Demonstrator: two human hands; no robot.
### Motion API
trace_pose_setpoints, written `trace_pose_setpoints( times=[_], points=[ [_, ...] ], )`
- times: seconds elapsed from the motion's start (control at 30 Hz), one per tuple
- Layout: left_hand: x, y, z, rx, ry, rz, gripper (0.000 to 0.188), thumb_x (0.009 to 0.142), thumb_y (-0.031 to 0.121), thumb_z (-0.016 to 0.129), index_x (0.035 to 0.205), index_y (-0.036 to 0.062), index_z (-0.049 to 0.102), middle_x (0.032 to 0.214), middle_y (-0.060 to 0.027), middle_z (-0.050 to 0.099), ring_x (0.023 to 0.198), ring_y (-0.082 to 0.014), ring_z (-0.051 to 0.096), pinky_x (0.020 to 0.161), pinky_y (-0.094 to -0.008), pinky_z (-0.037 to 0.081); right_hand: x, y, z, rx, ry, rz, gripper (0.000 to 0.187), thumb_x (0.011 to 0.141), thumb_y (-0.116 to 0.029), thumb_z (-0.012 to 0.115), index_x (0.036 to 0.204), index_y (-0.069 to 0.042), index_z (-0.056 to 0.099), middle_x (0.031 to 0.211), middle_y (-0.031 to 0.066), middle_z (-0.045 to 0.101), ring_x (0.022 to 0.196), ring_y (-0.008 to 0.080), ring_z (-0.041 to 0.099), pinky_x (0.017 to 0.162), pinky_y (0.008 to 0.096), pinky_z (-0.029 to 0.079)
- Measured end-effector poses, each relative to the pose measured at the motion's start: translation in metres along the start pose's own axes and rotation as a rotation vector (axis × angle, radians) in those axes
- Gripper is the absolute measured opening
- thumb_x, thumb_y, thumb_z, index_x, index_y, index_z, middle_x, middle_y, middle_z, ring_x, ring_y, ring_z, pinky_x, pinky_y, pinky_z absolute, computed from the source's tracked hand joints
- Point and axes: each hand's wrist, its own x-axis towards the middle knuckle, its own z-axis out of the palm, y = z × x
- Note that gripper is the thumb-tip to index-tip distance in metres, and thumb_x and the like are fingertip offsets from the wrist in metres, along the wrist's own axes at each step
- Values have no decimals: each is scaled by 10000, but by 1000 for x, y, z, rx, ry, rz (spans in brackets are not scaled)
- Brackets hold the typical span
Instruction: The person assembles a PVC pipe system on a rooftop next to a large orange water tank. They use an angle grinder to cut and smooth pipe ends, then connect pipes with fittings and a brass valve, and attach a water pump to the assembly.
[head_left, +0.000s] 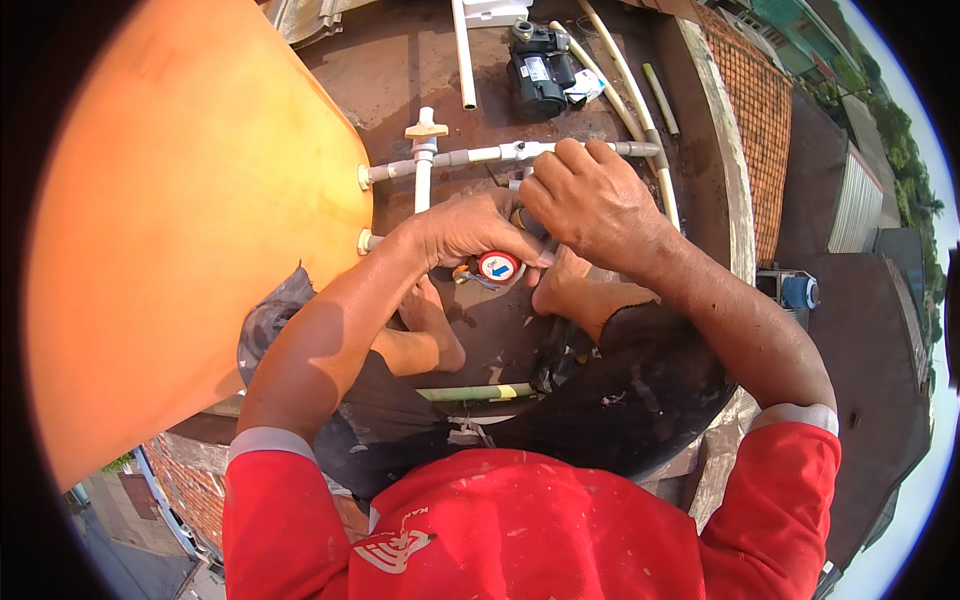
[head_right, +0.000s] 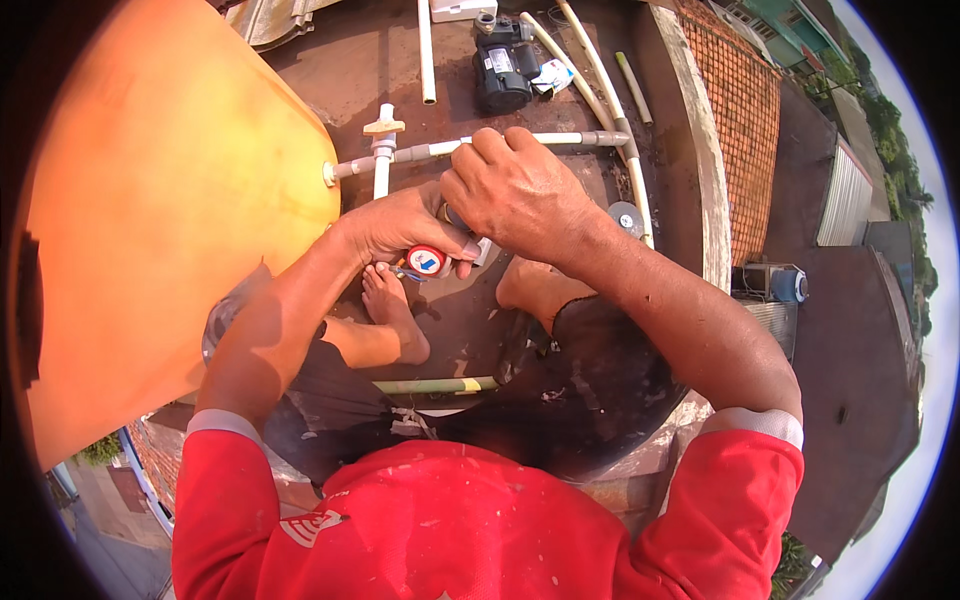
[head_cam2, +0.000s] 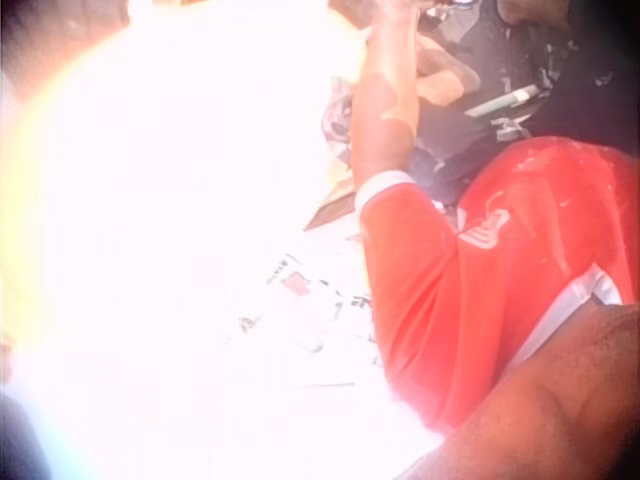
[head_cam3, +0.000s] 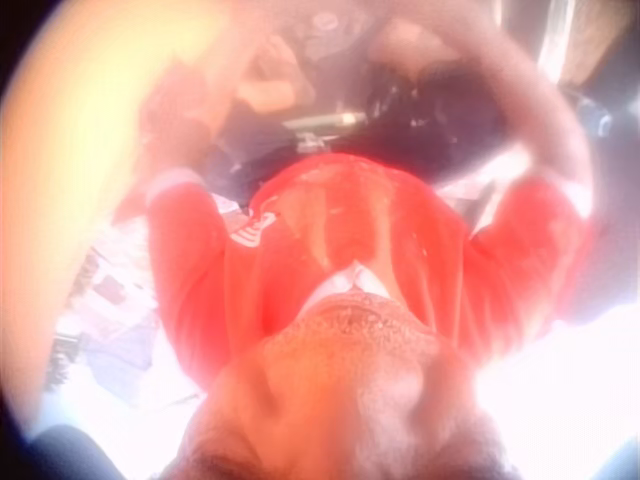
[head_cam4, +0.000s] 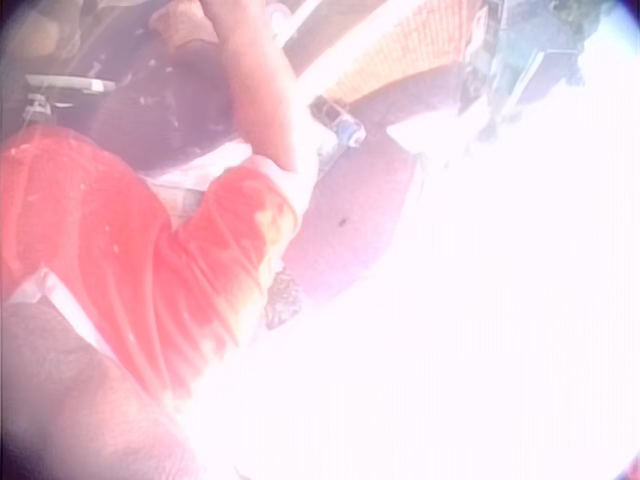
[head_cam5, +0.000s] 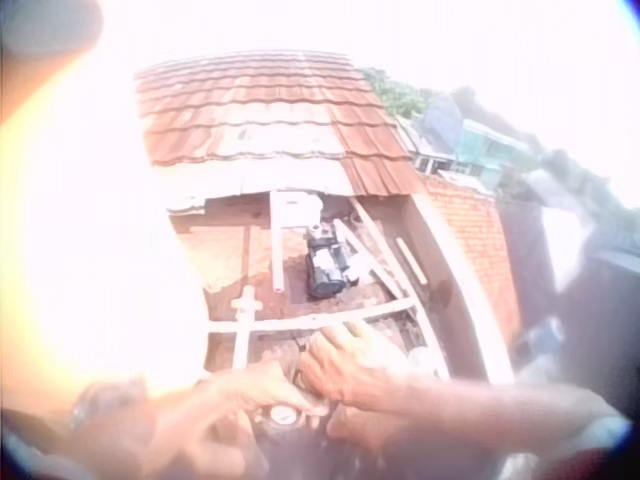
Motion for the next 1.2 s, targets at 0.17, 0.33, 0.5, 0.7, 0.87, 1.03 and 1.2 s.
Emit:
trace_pose_setpoints(
  times=[0.17,0.33,0.5,0.7,0.87,1.03,1.2],
  points=[
    [-5,-3,5,-138,-70,-237,279,869,166,919,1038,-26,806,996,-173,799,807,-205,785,710,-281,637,-3,-4,14,1,65,-53,153,825,-227,747,858,-125,637,852,21,636,867,195,647,709,343,506],
    [-2,-4,20,167,271,-31,175,826,36,838,974,-25,767,861,-103,761,726,-191,750,639,-328,598,-2,-9,24,-20,-32,2,155,819,-224,749,838,-108,648,784,45,668,745,215,666,619,346,511],
    [14,-17,10,597,434,102,320,743,131,840,1021,-13,771,881,-133,784,817,-226,725,787,-392,584,10,-13,23,86,-253,109,121,835,-179,765,903,-80,754,864,115,772,834,294,778,716,391,616],
    [34,-17,8,794,488,-58,358,759,227,831,1033,2,777,913,-185,792,840,-271,750,796,-429,586,9,-7,39,316,-564,281,124,848,-137,775,944,-86,835,953,147,833,963,333,822,828,445,652],
    [36,-19,16,811,491,-62,366,792,259,830,981,-50,778,816,-194,767,812,-296,776,750,-429,594,3,-9,53,315,-649,296,114,858,-133,771,946,-103,837,946,141,833,956,335,821,842,443,646],
    [18,-24,-15,138,176,-92,199,879,132,833,885,-53,760,778,-154,753,700,-241,765,628,-337,602,2,-6,49,146,144,-50,89,849,-192,756,881,-109,752,856,74,784,877,272,742,820,426,552],
    [13,-24,3,-6,164,-158,131,808,10,846,900,-7,755,811,-108,755,663,-161,723,568,-298,562,1,-18,56,88,-132,-35,137,858,-229,743,882,-95,729,830,64,762,854,256,731,786,414,542]
  ],
)
